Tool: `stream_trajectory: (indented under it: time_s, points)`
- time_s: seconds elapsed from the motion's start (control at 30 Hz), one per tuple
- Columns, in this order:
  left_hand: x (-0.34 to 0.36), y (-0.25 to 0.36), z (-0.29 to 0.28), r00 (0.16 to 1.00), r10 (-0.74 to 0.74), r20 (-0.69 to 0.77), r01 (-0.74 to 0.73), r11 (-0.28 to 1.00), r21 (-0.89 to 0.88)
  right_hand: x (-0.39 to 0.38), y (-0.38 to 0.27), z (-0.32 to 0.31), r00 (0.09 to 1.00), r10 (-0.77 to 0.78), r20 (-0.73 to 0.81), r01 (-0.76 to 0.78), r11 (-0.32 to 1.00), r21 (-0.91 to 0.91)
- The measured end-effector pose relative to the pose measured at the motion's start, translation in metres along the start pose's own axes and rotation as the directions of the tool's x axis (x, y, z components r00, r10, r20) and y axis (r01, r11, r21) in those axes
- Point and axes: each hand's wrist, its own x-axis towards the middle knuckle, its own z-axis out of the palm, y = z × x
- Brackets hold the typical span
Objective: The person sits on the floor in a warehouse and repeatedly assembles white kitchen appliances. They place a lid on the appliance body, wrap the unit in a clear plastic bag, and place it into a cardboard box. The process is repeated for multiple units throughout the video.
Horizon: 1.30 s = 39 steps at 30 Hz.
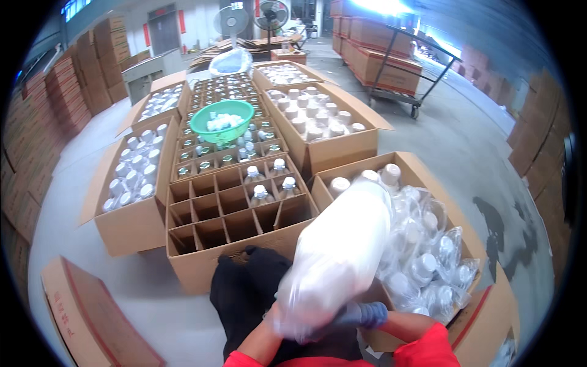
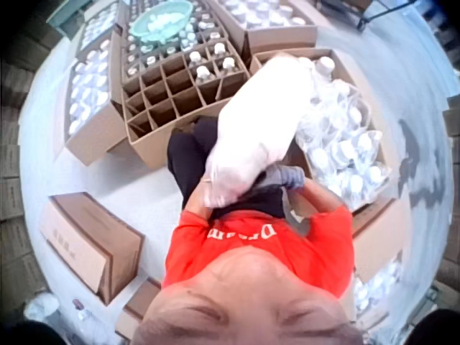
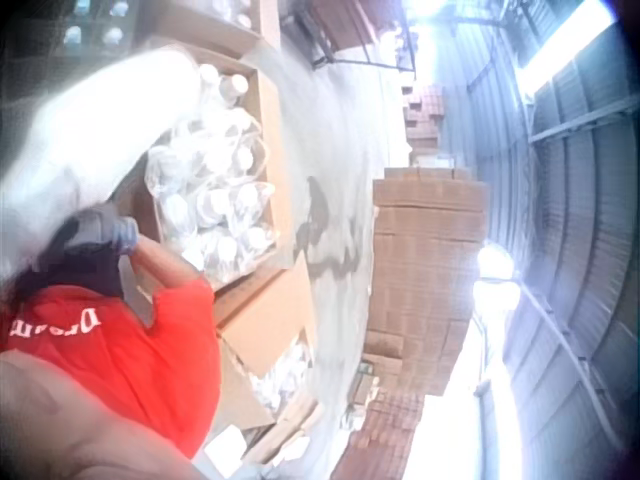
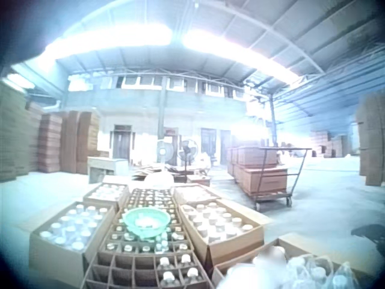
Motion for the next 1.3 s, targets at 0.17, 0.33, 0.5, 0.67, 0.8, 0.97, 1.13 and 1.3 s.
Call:
stream_trajectory:
  time_s: [0.17,0.33,0.5,0.67,0.8,0.97,1.13,1.3]
  points:
    - [-0.092,0.038,-0.022,0.908,0.301,-0.292,-0.139,0.873,0.467,0.011,-0.057,-0.07,0.81,0.143,0.569,-0.104,0.99,-0.1]
    - [-0.15,0.037,-0.035,0.782,0.504,-0.367,-0.094,0.677,0.73,0.072,-0.042,-0.098,0.788,-0.472,-0.396,0.407,0.881,-0.24]
    - [-0.127,0.098,-0.058,0.62,0.742,-0.257,-0.155,0.436,0.886,0.144,-0.053,-0.056,0.868,-0.496,0.024,0.496,0.868,0.001]
    - [-0.102,0.217,-0.046,0.46,0.888,-0.017,-0.284,0.166,0.944,0.152,-0.065,-0.048,0.899,-0.4,0.177,0.43,0.882,-0.192]
    - [-0.087,0.262,0.031,0.381,0.786,0.487,-0.186,-0.45,0.873,0.172,-0.075,-0.038,0.898,-0.372,0.234,0.43,0.853,-0.296]
    - [-0.088,0.277,0.052,0.44,0.676,0.591,0.042,-0.673,0.738,0.236,-0.03,-0.116,0.615,-0.66,-0.432,0.617,0.744,-0.257]
    - [-0.139,0.197,0.025,0.484,0.844,0.23,-0.292,-0.092,0.952,0.24,-0.004,-0.134,0.034,-0.818,-0.575,0.36,0.547,-0.756]
    - [-0.124,0.17,-0.022,0.574,0.813,-0.098,-0.237,0.279,0.931,0.225,0.164,-0.118,0.965,-0.241,0.108,0.162,0.216,-0.963]
